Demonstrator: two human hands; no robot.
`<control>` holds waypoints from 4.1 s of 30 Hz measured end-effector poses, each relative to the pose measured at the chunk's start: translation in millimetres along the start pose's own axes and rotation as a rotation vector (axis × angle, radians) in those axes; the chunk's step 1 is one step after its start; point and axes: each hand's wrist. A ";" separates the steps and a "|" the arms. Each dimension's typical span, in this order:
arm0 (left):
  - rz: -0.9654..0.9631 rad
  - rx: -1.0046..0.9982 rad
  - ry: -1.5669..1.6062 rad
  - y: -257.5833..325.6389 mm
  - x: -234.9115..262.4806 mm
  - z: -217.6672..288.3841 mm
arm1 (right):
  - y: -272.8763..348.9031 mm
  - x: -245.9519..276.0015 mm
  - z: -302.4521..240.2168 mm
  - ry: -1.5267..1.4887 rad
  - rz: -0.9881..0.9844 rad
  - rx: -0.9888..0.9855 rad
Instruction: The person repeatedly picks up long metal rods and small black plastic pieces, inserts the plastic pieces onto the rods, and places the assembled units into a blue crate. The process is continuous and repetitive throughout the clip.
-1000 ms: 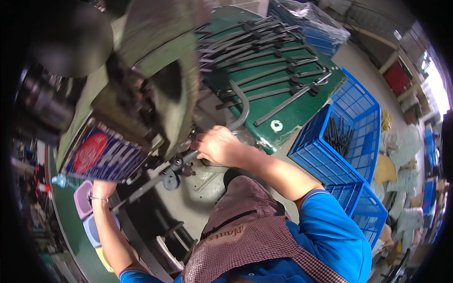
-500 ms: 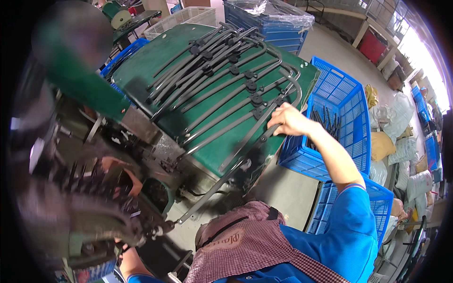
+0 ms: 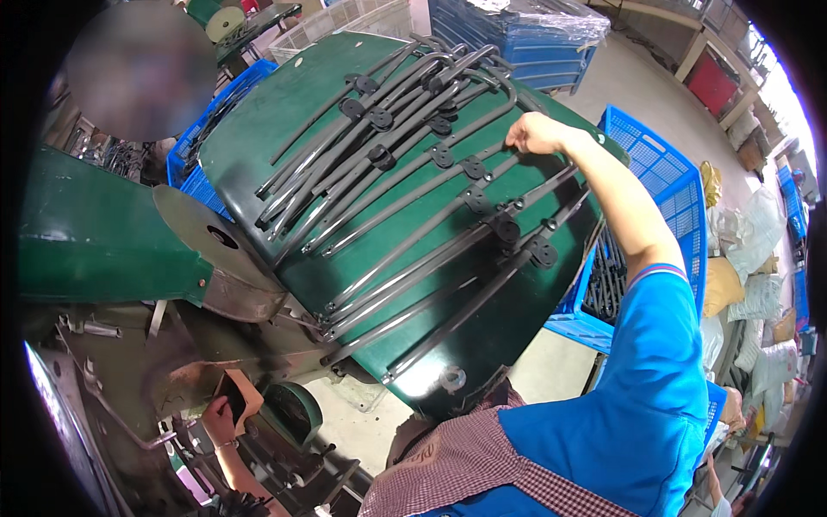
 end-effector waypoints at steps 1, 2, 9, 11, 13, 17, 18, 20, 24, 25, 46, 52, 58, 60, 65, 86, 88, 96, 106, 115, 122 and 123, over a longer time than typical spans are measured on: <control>0.036 -0.002 0.022 0.1 -1.3 -3.5 | -18.9 -6.0 3.8 0.167 0.103 -0.027; 0.027 0.051 0.028 1.3 -1.6 15.0 | -32.9 -13.5 3.9 0.291 0.086 -0.105; 0.056 -0.009 0.128 9.1 -1.7 -0.1 | -70.5 -19.3 -3.2 0.441 -0.098 0.102; 0.062 0.039 0.236 7.6 -0.3 5.1 | -61.0 -23.9 -4.2 0.342 0.038 0.192; 0.078 0.148 0.294 16.8 8.7 -5.3 | -48.4 -19.9 -22.9 0.260 0.174 0.306; 0.126 0.377 0.621 46.5 19.4 13.6 | -32.9 2.9 -44.0 0.384 0.449 0.515; 0.199 0.365 0.740 58.4 15.6 23.5 | -32.7 9.7 -45.1 0.450 0.503 0.512; 0.142 0.359 0.741 74.6 24.9 56.9 | -4.1 20.9 -56.9 0.470 0.589 0.445; 0.199 0.453 0.997 164.5 36.9 35.9 | 15.3 16.1 -5.2 0.421 0.682 0.633; 0.265 0.532 1.099 187.4 32.7 31.9 | 26.3 12.7 -18.4 0.434 0.679 0.706; 0.007 0.551 1.337 211.2 35.2 132.4 | 166.3 -170.6 -370.4 0.244 0.149 1.212; -0.091 0.065 0.328 273.4 62.3 116.4 | 191.2 -241.9 -459.2 0.210 0.119 1.176; 0.166 0.122 -0.304 298.6 79.3 87.5 | 197.8 -288.2 -533.9 0.160 0.284 1.129; 0.197 0.116 -0.336 293.7 88.0 78.9 | 193.9 -296.4 -542.7 0.133 0.414 1.159; 0.209 0.035 -0.310 274.9 91.2 59.4 | 190.7 -295.7 -555.5 0.111 0.484 1.144; -0.027 -0.113 1.947 275.9 47.2 130.8 | 248.9 -325.7 -600.7 -0.435 0.352 1.268; -0.065 -0.117 1.955 276.9 47.7 133.2 | 243.3 -328.7 -597.1 -0.453 0.376 1.287; -0.007 0.021 1.539 291.0 31.4 138.2 | 244.8 -333.8 -570.7 -0.955 -0.086 0.863; 0.068 -0.027 1.283 280.6 38.0 122.8 | 230.5 -322.0 -573.5 -0.547 0.256 1.066; 0.331 -0.084 -0.088 283.6 73.0 39.8 | 200.0 -346.0 -580.5 -0.165 0.414 0.931; 0.117 -0.069 -0.142 274.2 67.0 9.1 | 203.5 -328.9 -585.1 -0.240 0.269 0.963; 0.126 -0.087 -0.153 271.3 67.6 8.3 | 203.3 -326.4 -585.2 -0.247 0.273 0.979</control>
Point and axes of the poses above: each hand's wrist, its own y-axis away from the middle knuckle, its own x-axis out of the back of the hand, z = x × y, and after that the axes turned 7 degrees about -z, right-handed
